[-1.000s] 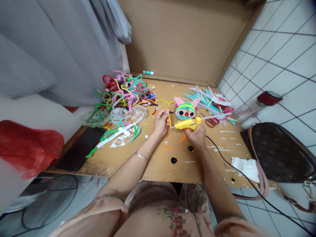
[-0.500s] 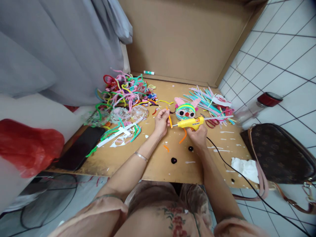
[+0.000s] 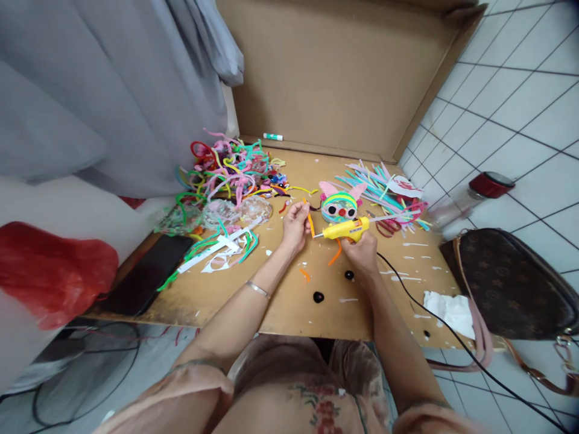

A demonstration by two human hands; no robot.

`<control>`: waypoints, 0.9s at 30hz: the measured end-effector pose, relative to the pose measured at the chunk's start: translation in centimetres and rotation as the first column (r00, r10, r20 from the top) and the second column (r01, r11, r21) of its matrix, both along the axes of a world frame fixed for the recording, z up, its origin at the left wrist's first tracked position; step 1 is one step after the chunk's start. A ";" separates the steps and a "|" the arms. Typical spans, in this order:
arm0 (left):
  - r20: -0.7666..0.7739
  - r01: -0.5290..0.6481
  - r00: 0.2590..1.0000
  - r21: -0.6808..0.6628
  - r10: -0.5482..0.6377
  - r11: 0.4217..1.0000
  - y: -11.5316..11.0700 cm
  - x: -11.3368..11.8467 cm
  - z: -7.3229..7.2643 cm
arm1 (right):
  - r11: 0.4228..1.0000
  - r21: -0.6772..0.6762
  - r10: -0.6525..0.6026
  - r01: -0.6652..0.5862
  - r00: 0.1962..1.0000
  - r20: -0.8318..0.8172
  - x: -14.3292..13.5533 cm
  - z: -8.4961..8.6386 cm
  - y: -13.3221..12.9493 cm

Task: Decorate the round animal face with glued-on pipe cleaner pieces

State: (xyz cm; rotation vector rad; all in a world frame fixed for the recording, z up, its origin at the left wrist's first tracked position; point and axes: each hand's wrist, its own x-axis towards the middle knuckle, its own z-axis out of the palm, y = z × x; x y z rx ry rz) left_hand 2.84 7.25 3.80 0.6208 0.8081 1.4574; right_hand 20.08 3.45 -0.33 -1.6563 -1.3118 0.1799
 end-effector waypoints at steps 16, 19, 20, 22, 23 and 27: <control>-0.027 0.035 0.999 0.027 -0.034 0.999 -0.3 0.1 0.0 | 1.000 -0.015 -0.015 0.014 0.999 -0.031 -0.1 0.9 -0.3; -0.011 0.033 0.999 0.032 -0.032 0.999 -0.3 0.2 -0.1 | 1.000 -0.026 -0.012 0.011 0.999 -0.038 -0.2 1.0 -0.3; -0.002 0.030 1.000 0.034 -0.030 0.999 -0.3 0.2 -0.1 | 1.000 -0.024 -0.012 0.011 0.999 -0.040 -0.2 1.0 -0.3; 0.011 0.025 1.000 0.036 -0.025 0.999 -0.2 0.2 -0.1 | 1.000 -0.021 -0.015 0.014 0.999 -0.041 -0.2 0.9 -0.3; 0.013 0.023 1.000 0.033 -0.023 0.999 -0.2 0.2 -0.1 | 1.000 -0.022 -0.020 0.019 0.999 -0.041 -0.2 0.9 -0.3; -0.003 0.023 1.000 0.029 -0.023 0.999 -0.2 0.3 -0.1 | 0.999 -0.030 -0.014 0.012 0.999 -0.045 -0.3 0.9 -0.3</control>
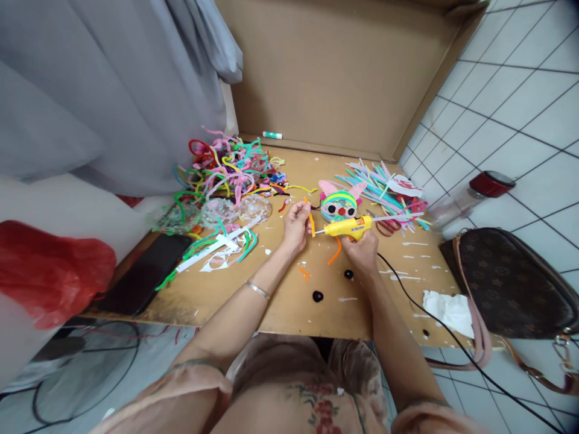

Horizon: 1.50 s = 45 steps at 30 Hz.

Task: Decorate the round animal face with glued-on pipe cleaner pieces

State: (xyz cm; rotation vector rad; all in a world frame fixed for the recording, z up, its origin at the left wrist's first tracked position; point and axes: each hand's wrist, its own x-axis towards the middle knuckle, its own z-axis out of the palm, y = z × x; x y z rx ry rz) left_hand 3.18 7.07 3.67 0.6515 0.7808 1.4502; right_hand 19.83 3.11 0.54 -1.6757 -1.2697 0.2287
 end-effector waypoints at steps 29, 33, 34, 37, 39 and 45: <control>0.010 -0.007 1.000 -0.021 0.007 1.000 0.1 0.0 -0.2 | 1.000 -0.021 0.014 -0.014 0.999 0.031 0.3 -0.4 0.1; 0.023 -0.012 1.000 -0.033 0.013 0.999 0.1 0.0 -0.1 | 0.999 -0.036 0.015 -0.014 0.999 0.034 0.3 -0.1 0.0; 0.023 -0.011 1.000 -0.034 0.012 0.999 0.1 -0.1 0.0 | 0.999 -0.040 0.029 -0.028 0.999 0.027 0.3 -0.1 0.0; 0.018 -0.012 1.000 -0.033 0.013 0.999 0.1 -0.2 0.0 | 0.997 -0.057 0.042 -0.041 0.999 0.006 0.3 -0.1 -0.1; 0.010 -0.013 1.000 -0.033 0.013 0.999 0.1 -0.2 0.0 | 0.998 -0.049 0.028 -0.027 1.000 0.005 0.3 -0.1 -0.1; -0.021 -0.021 1.000 -0.009 0.021 1.000 0.2 -0.3 0.0 | 1.000 -0.006 0.014 -0.014 0.999 -0.032 0.2 0.2 -0.1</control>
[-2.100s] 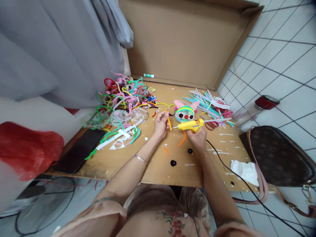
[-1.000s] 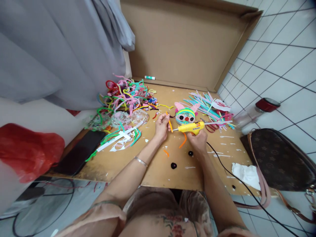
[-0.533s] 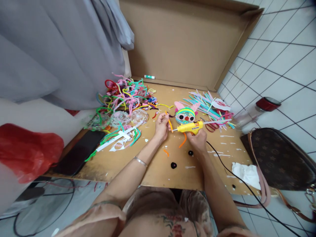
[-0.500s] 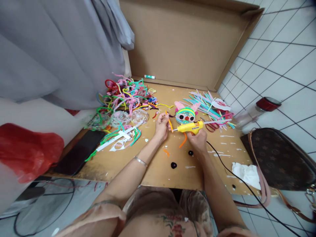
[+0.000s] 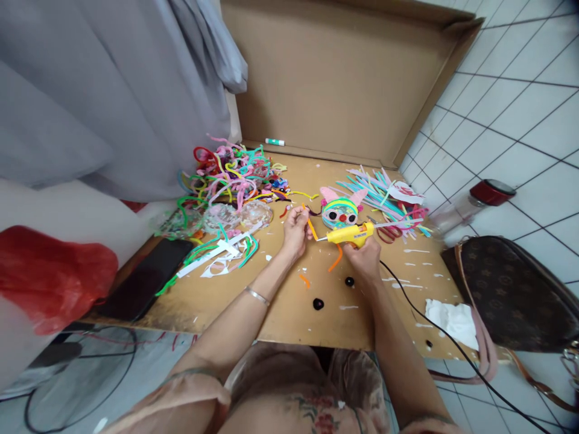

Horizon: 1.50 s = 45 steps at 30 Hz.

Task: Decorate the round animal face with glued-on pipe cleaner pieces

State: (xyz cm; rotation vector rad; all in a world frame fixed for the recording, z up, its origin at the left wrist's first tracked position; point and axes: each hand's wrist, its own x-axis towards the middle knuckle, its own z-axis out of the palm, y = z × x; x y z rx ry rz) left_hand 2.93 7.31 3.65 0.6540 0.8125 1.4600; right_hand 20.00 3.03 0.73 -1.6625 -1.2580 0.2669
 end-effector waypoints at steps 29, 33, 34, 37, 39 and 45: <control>-0.029 0.018 0.999 0.035 -0.017 0.999 -0.2 0.1 -0.1 | 0.997 -0.079 -0.016 0.020 0.998 0.055 0.5 0.1 0.1; -0.026 0.016 1.000 0.043 -0.015 0.999 -0.1 0.1 -0.1 | 0.994 -0.110 -0.003 0.010 0.998 0.058 0.3 0.8 -0.2; -0.028 0.014 1.000 0.043 -0.012 0.999 -0.1 0.1 -0.2 | 0.994 -0.109 -0.002 0.008 0.999 0.054 0.2 0.9 -0.2; -0.040 0.013 0.999 0.050 -0.011 0.999 0.0 0.1 -0.3 | 0.995 -0.097 0.000 0.004 0.999 0.043 0.2 1.0 -0.2; -0.047 0.017 0.999 0.060 -0.014 0.998 0.0 0.2 -0.4 | 0.996 -0.085 -0.005 0.009 0.999 0.048 0.3 0.8 -0.2; -0.054 0.028 0.998 0.074 -0.024 0.997 -0.1 0.3 -0.5 | 0.999 -0.031 -0.007 0.008 0.999 0.048 0.7 -0.2 0.1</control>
